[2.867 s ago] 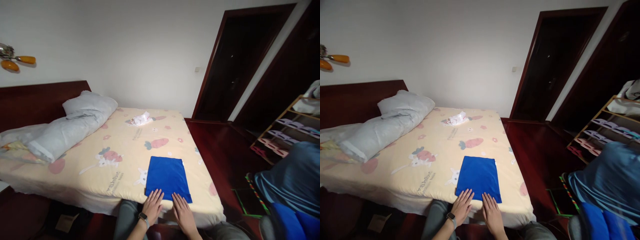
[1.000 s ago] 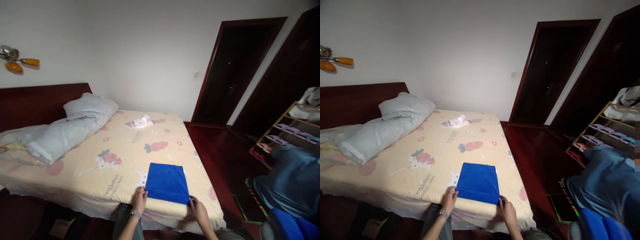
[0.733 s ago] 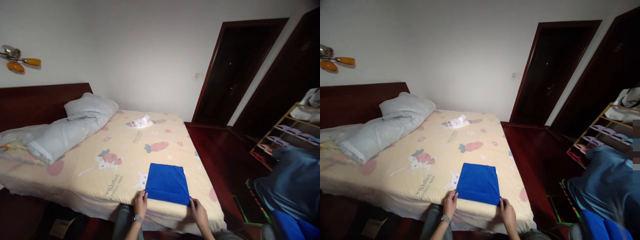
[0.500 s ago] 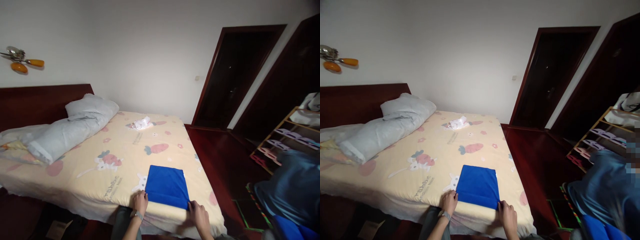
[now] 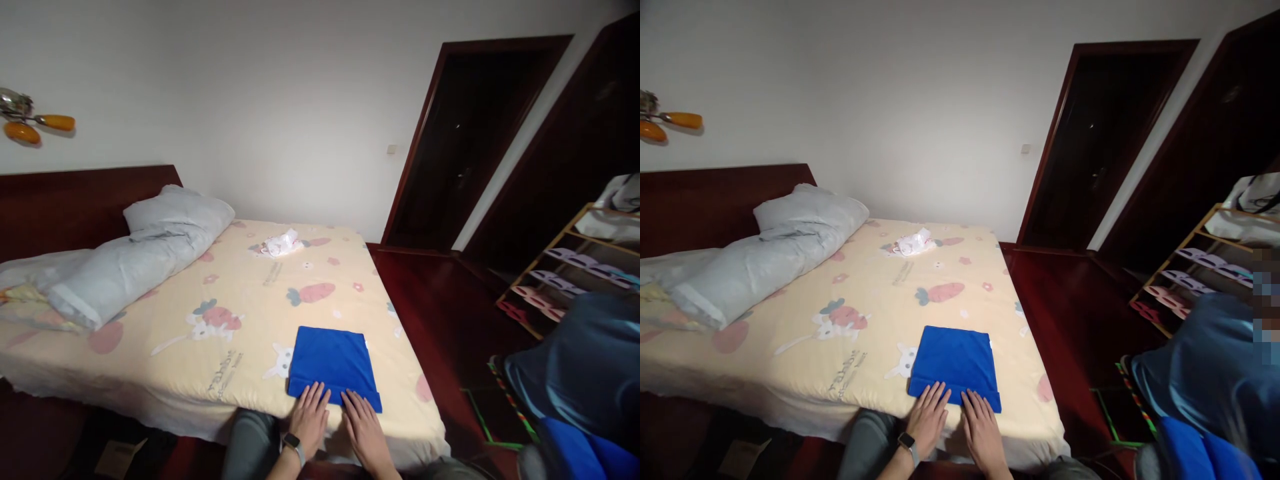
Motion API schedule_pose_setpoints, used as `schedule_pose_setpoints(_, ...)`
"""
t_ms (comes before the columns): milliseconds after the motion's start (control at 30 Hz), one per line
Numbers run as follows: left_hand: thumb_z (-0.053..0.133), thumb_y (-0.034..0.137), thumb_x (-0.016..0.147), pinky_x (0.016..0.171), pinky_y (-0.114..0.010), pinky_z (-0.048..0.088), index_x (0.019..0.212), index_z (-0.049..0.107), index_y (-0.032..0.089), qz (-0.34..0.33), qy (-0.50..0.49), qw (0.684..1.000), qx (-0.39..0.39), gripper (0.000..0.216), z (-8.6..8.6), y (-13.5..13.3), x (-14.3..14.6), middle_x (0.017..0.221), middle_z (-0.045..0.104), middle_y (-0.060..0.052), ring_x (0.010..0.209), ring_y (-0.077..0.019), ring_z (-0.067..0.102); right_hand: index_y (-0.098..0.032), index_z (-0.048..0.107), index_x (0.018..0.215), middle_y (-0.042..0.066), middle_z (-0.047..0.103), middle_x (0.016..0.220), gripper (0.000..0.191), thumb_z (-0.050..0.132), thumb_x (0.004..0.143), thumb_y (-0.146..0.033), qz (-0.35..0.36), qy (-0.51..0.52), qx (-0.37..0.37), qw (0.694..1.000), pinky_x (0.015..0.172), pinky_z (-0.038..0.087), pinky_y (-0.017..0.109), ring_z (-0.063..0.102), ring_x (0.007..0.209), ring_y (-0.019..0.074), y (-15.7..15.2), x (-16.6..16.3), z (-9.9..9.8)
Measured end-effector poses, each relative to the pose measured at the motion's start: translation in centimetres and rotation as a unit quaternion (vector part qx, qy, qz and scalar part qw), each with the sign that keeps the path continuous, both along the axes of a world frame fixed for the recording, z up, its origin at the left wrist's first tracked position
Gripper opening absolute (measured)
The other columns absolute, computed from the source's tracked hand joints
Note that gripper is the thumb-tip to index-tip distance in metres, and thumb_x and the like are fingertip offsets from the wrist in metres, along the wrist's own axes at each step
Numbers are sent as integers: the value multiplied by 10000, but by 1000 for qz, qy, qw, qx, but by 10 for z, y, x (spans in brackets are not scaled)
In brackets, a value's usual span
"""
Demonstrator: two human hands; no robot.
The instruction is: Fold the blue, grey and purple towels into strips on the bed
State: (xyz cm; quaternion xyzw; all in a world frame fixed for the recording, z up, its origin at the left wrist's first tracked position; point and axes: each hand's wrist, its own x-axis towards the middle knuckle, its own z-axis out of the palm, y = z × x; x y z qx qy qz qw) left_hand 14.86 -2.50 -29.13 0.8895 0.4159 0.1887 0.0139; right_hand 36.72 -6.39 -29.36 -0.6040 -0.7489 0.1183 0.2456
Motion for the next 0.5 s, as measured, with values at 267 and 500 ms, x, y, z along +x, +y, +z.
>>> schedule_pose_setpoints(267,486,104,869,1193,-429,413,1510,405,328,-4,-41,996,-79,684,-11,39,-66,1533,491,27,1396,-211,481,-271,568,1420,108,536,1468,535,458,899,-328,-22,28,-24,999,1156,403,511,486,1359,330,-1,84,-7)
schedule_pose_setpoints(500,447,33,762,1177,-374,419,1347,608,308,47,-97,978,-178,666,2,62,-85,1419,616,17,1329,-163,542,-273,688,1264,56,681,1299,567,418,767,-230,-52,41,-39,997,1063,496,439,619,1218,286,14,84,8)
